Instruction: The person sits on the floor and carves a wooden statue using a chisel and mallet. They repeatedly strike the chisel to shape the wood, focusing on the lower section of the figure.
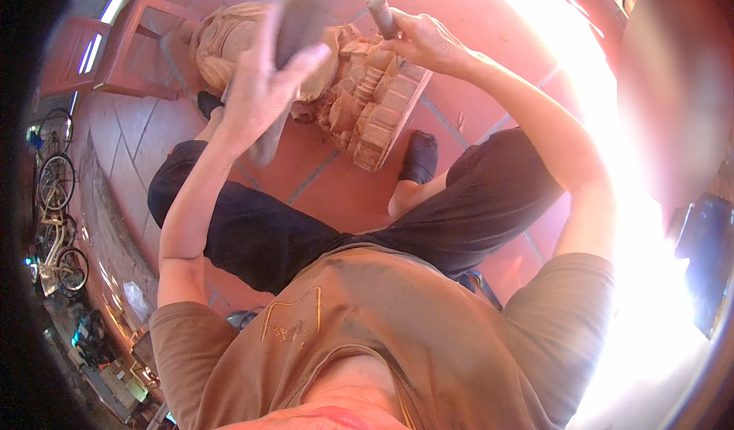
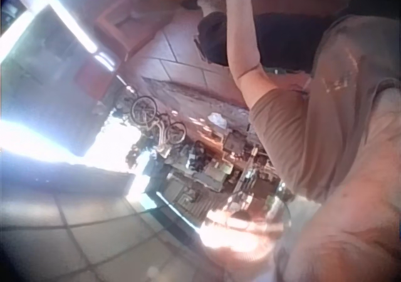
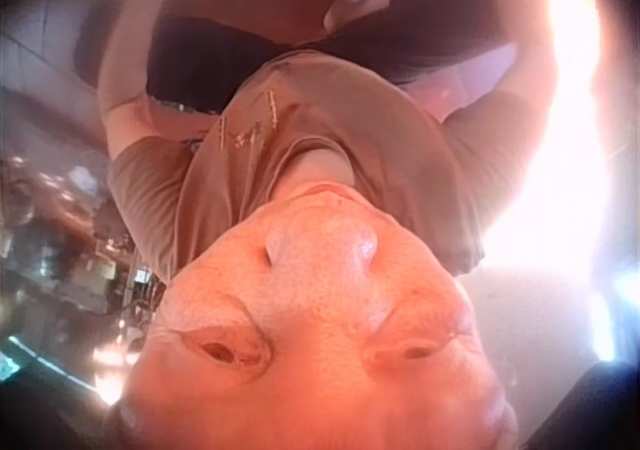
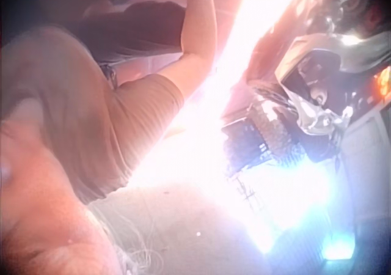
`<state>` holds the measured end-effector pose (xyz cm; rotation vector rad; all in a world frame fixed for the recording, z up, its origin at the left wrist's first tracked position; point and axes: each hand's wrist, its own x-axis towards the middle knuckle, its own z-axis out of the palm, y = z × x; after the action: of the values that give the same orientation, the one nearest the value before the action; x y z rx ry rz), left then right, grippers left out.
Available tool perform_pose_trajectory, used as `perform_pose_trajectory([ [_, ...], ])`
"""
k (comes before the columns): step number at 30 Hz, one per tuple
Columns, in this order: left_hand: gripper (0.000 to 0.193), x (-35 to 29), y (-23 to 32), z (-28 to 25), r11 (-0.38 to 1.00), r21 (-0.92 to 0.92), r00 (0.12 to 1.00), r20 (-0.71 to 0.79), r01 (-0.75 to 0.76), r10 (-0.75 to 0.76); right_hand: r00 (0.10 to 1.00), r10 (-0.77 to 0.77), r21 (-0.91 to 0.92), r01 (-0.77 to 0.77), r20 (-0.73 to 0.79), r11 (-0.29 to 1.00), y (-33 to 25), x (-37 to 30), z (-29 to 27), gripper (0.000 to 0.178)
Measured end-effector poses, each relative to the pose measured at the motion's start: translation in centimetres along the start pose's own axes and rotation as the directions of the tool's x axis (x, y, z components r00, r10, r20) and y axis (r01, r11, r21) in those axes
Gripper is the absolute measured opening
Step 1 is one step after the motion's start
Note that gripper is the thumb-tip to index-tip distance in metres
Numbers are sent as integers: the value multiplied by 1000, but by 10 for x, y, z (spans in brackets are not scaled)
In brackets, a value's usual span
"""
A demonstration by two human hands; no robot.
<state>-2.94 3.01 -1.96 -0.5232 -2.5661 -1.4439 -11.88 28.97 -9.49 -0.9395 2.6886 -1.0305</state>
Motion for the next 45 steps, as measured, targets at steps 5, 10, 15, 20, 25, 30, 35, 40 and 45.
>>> perform_pose_trajectory([
  [5, 70, 8, 4, -18, 990, -33, 980, 151, 137, -130, 999, 10, 11, -11, 43, 1000, 4, -2, 0, 28],
  [10, 61, 8, 26, -29, 964, -203, 984, 74, 175, -163, 998, 44, 10, -44, 49, 999, -2, -5, 0, 26],
  [15, 63, 6, 37, -26, 960, -277, 999, -8, 37, -41, 998, 3, 28, -5, 65, 1000, -3, -5, 3, 26],
  [20, 69, -7, 5, -9, 998, -26, 997, 64, 51, -49, 990, -20, -101, 35, 139, 994, -16, -3, 3, 27],
  [25, 69, -6, 3, -18, 1000, -10, 995, 98, 22, -21, 998, 8, -29, -7, 59, 1000, -5, -4, 2, 26],
  [30, 72, -7, 10, -13, 996, -88, 998, -60, -33, 28, 995, 60, -49, -56, 80, 997, -6, -2, 4, 28],
  [35, 73, -12, -16, -11, 969, 203, 990, 38, -144, 139, 994, 39, -110, -28, 101, 994, -3, 5, 1, 28],
  [40, 65, 4, 14, -31, 986, -151, 997, 38, 74, -69, 993, 116, 67, -114, -29, 991, 18, 5, -7, 26],
  [45, 61, 8, 34, -36, 949, -292, 993, 53, 119, -108, 980, 198, 180, -199, 23, 963, 13, 7, -14, 24],
])
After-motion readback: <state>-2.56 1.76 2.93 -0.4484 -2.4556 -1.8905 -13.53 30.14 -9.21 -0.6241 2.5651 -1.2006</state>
